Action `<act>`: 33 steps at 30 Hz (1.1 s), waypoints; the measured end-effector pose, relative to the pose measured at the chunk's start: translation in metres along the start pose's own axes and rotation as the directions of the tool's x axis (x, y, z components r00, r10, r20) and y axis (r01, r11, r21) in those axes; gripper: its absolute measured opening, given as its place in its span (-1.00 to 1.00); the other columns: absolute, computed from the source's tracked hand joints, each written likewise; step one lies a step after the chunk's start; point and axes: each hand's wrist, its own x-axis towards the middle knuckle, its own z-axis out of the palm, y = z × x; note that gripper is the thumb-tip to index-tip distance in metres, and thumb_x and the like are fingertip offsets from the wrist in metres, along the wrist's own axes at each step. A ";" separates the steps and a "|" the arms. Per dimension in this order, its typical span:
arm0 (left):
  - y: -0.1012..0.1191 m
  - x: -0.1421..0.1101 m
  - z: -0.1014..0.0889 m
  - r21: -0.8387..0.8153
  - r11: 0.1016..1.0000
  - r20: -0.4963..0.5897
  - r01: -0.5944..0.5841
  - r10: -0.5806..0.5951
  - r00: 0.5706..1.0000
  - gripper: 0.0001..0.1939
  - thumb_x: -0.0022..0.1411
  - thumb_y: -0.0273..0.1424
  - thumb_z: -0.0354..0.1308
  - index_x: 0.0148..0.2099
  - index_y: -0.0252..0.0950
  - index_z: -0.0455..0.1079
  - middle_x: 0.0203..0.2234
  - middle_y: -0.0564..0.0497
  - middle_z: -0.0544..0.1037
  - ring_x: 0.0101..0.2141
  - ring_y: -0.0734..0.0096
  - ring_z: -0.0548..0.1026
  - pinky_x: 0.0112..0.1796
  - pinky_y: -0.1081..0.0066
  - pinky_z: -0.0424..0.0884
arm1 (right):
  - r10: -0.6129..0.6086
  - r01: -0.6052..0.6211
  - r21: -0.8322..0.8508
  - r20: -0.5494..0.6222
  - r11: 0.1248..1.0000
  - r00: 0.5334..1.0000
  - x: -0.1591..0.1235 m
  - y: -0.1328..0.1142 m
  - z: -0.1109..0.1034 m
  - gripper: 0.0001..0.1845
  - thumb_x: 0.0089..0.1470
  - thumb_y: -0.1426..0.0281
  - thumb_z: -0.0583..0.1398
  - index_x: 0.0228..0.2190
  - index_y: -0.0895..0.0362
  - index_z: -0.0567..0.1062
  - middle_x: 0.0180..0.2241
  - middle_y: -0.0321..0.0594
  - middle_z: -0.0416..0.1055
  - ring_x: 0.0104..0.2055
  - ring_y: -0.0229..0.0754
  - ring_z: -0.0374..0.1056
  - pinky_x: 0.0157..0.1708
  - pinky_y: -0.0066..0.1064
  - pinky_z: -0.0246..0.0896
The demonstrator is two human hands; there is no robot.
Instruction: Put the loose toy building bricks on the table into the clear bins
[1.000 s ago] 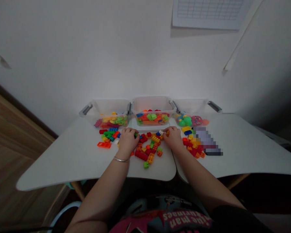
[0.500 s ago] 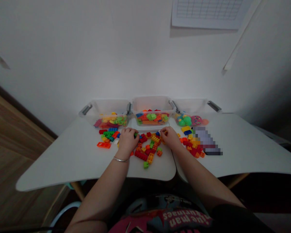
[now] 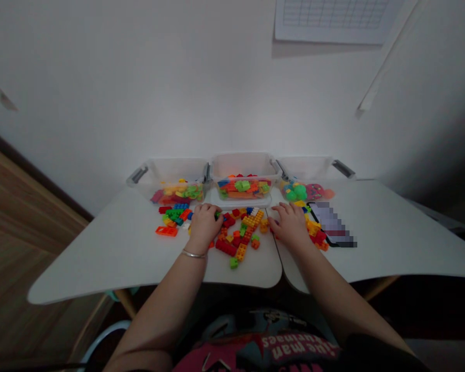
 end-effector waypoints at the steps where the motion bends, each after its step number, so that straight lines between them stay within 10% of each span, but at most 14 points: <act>1: 0.000 0.000 0.000 -0.001 1.000 -0.001 0.003 -0.003 1.000 -0.74 0.25 -0.30 0.06 -0.13 -0.25 0.53 -0.17 -0.11 0.54 -0.04 0.09 0.38 0.03 0.19 0.30 | 0.052 -0.051 -0.065 0.001 0.997 0.999 -0.005 0.000 0.001 -0.52 0.14 0.20 0.14 0.03 0.18 0.47 0.16 0.08 0.32 0.24 0.21 0.11 0.23 0.13 -0.14; 16: -0.001 0.001 0.001 -0.003 1.000 0.007 0.008 -0.008 1.000 -0.74 0.24 -0.30 0.07 -0.13 -0.24 0.53 -0.16 -0.12 0.54 -0.05 0.09 0.38 0.02 0.18 0.29 | -0.022 0.034 -0.070 0.170 0.997 0.985 -0.002 -0.017 0.012 -0.54 0.15 0.27 0.12 0.06 0.17 0.42 0.07 -0.01 0.40 0.06 0.08 0.27 0.02 -0.16 0.17; 33: -0.001 0.001 0.001 -0.003 1.000 0.009 -0.003 0.003 1.000 -0.75 0.24 -0.32 0.06 -0.14 -0.21 0.53 -0.17 -0.09 0.55 -0.05 0.12 0.39 0.03 0.19 0.29 | -0.012 0.003 0.245 0.036 0.970 0.999 0.018 -0.025 0.020 -0.67 0.06 0.41 0.14 -0.11 0.15 0.50 -0.11 -0.10 0.48 -0.01 -0.07 0.31 0.06 -0.27 0.18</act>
